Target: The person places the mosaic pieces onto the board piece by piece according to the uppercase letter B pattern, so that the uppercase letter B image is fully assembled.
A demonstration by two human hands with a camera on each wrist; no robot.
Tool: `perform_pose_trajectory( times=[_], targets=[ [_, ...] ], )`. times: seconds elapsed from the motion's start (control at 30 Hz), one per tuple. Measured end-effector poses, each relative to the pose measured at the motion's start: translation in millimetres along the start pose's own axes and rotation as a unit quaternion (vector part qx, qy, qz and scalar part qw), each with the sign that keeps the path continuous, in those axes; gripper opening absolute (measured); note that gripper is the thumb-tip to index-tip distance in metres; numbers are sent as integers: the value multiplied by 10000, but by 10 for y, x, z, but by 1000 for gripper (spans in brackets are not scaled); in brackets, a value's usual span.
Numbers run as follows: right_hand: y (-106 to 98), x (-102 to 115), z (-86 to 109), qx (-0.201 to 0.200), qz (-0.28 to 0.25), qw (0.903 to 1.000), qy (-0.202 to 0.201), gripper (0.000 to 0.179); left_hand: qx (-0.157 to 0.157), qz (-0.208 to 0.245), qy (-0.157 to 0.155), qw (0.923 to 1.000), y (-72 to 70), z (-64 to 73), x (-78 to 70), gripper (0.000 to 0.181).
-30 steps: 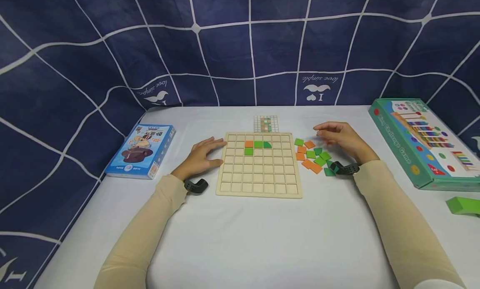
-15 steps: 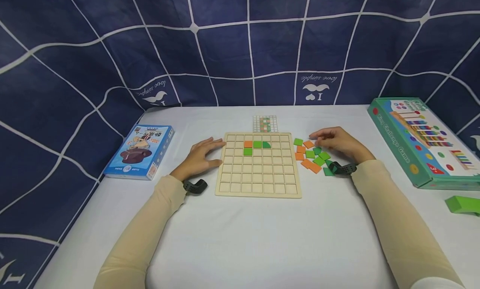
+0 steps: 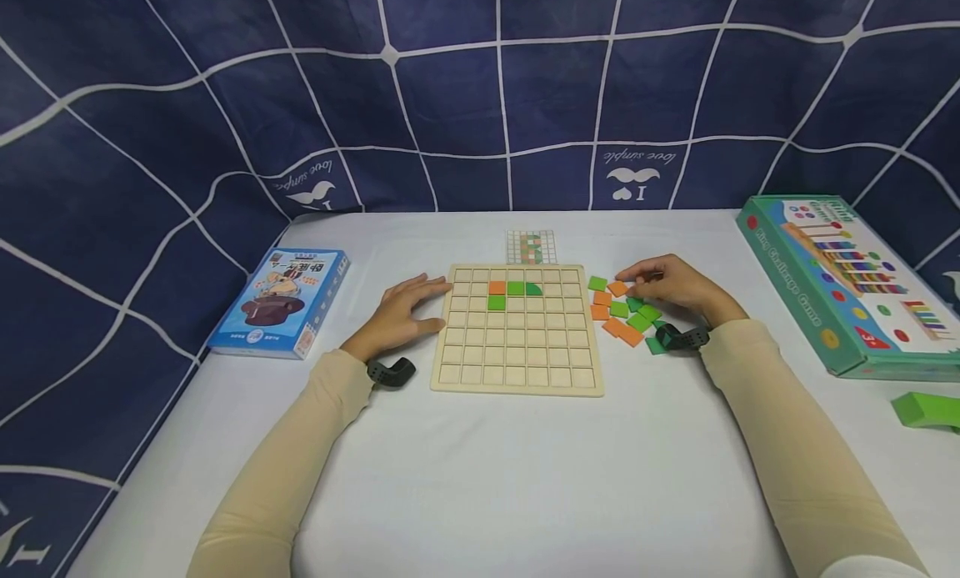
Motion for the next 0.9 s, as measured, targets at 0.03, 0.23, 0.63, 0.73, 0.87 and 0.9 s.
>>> perform_pose_trajectory(
  times=[0.03, 0.23, 0.63, 0.73, 0.87, 0.9],
  targets=[
    [2, 5, 2, -23, 61, 10000, -6, 39, 2, 0, -1, 10000, 0, 0, -2, 67],
    [-5, 30, 9, -226, 393, 9990, 7, 32, -9, 15, -5, 10000, 0, 5, -18, 67],
    [-50, 225, 49, -339, 323, 9988, 118, 35, -9, 28, -104, 9999, 3, 2, -11, 67],
    [-38, 317, 63, -308, 118, 9994, -32, 36, 12, 32, -128, 9999, -1, -6, -21, 68],
    [25, 415, 70, -224, -427, 9988, -16, 37, 23, 31, -126, 9999, -5, -4, -31, 68],
    [45, 431, 67, -231, -547, 9982, 18, 37, 21, 37, -120, 9999, -5, -1, -32, 68]
  ],
)
Point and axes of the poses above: each hand's wrist, its own z-axis away from the middle knuckle, its own y-axis out of the palm, x = y × z, the point moved 5 cm from there along -z, towards the middle knuckle, and after that the axes turned 7 degrees about y, right-handed, at the moved point
